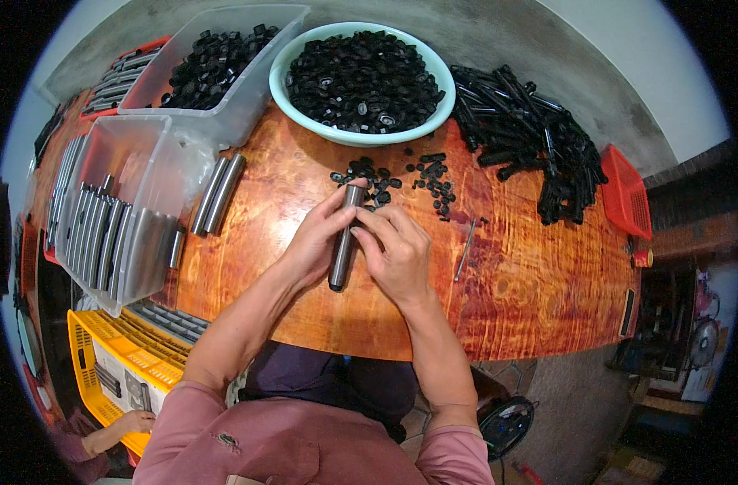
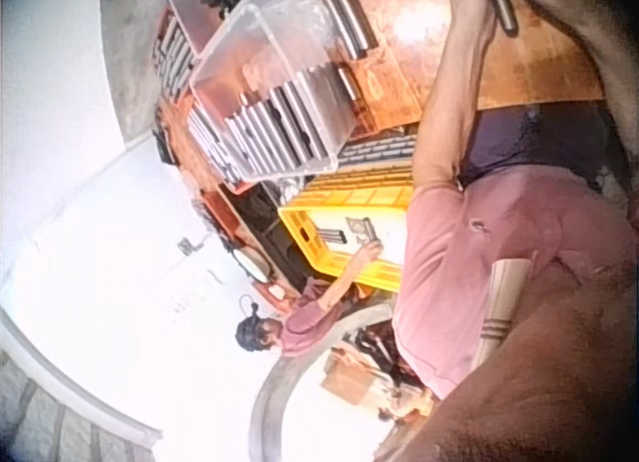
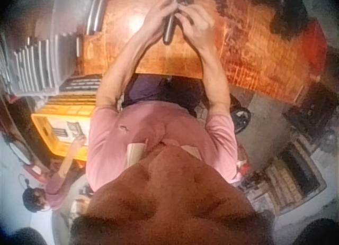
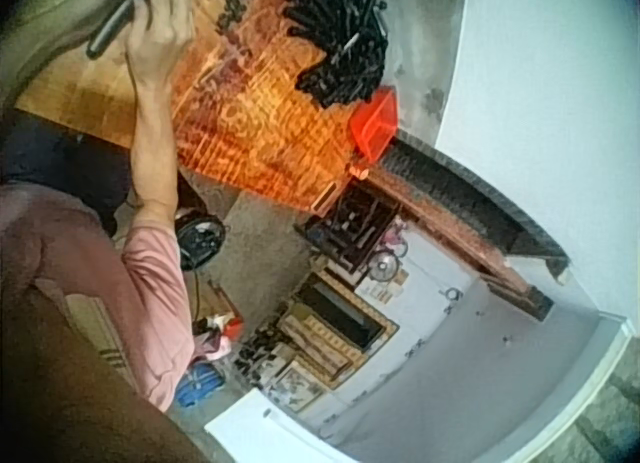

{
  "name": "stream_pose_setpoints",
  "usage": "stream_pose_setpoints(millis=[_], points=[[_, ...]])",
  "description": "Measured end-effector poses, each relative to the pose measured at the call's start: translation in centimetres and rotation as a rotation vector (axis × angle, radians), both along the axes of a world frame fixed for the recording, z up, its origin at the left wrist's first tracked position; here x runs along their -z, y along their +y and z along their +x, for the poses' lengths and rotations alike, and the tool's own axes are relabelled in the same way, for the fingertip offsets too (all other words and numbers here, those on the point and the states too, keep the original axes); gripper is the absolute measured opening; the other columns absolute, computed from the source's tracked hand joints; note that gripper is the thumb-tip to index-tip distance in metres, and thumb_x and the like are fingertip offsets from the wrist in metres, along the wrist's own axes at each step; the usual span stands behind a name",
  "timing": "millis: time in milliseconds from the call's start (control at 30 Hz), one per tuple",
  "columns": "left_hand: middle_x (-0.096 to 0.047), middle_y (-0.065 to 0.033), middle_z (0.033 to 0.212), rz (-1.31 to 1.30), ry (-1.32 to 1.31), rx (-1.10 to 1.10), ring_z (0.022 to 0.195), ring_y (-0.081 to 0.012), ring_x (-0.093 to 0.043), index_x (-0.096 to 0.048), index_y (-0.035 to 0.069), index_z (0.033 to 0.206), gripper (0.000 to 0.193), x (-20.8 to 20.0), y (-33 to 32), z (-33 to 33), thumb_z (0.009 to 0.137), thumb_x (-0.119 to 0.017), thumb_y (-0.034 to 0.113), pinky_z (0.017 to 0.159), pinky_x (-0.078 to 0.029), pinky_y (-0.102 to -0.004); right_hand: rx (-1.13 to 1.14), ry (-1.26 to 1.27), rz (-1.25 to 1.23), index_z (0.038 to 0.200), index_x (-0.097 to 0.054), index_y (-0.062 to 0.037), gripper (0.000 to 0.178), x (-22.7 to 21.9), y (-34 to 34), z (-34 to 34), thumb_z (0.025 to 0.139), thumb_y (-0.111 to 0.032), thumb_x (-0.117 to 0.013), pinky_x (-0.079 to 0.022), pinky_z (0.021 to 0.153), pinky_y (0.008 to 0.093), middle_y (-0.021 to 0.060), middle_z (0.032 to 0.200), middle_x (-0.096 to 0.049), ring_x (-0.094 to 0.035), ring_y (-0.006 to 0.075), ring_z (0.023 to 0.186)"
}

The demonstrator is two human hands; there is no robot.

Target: The person assembles cylindrical metal rods with small black plastic caps and a black plastic handle. They pick up a rod, insert a cap, attach the handle, and place the completed unit into a yellow basket. The process is repeated with multiple rods and caps.

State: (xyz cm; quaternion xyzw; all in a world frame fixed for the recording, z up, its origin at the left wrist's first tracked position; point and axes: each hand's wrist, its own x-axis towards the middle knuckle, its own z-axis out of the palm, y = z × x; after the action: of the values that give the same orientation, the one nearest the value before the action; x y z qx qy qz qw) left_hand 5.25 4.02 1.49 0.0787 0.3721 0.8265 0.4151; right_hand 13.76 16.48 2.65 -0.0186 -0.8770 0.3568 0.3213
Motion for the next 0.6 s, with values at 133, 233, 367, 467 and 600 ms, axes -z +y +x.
stream_pose_setpoints(millis=[133,233,367,467,600], points=[[-0.058,-0.0040,0.112,-0.016,0.103,0.028,0.095,-0.0091,-0.060,-0.038,0.001,0.150,0.054,0.2,-0.3,0.1,0.102,-0.058,0.015,0.081,-0.053,-0.0233,-0.002,-0.011,-0.105,0.101,-0.073,-0.0035,0.025,-0.1,-0.3,0.1,0.076,-0.002,-0.079,-0.054,0.063,0.0340,0.0099,0.089,-0.066,-0.068,0.0242,0.075],[-0.063,-0.0096,0.103,-0.018,0.046,0.090,0.076,-0.0128,-0.064,-0.040,0.001,0.145,0.049,0.4,-0.3,-0.2,0.102,-0.057,0.016,0.063,-0.055,-0.0242,-0.015,-0.055,-0.136,0.102,-0.071,-0.0032,0.025,-0.5,0.2,0.3,0.078,-0.003,-0.079,-0.053,0.063,0.0317,0.0099,0.092,-0.065,-0.068,0.0220,0.077],[-0.064,-0.0154,0.097,0.034,0.002,0.105,0.063,-0.0159,-0.063,-0.035,0.001,0.147,0.051,-0.1,-0.5,0.2,0.103,-0.054,0.017,0.054,-0.054,-0.0253,-0.013,-0.098,-0.512,0.111,-0.067,-0.0013,0.030,-0.8,1.1,0.0,0.082,-0.005,-0.075,-0.049,0.067,0.0262,0.0062,0.094,-0.063,-0.059,0.0130,0.077],[-0.065,-0.0185,0.095,0.072,-0.015,0.147,0.063,-0.0193,-0.065,-0.028,0.003,0.150,0.056,-0.3,-0.5,0.6,0.103,-0.053,0.018,0.055,-0.055,-0.0267,-0.141,-0.151,-0.966,0.119,-0.061,0.0021,0.030,-0.4,1.3,-0.3,0.093,-0.011,-0.068,-0.046,0.070,0.0231,0.0039,0.091,-0.060,-0.052,0.0089,0.074],[-0.066,-0.0200,0.094,0.057,-0.018,0.224,0.065,-0.0219,-0.068,-0.024,0.004,0.151,0.059,-0.4,-0.5,0.7,0.103,-0.054,0.022,0.056,-0.058,-0.0296,-0.384,-0.330,-1.286,0.126,-0.056,0.0036,0.034,-1.2,1.9,0.5,0.098,-0.014,-0.063,-0.045,0.059,0.0201,0.0036,0.086,-0.060,-0.057,0.0077,0.071]])
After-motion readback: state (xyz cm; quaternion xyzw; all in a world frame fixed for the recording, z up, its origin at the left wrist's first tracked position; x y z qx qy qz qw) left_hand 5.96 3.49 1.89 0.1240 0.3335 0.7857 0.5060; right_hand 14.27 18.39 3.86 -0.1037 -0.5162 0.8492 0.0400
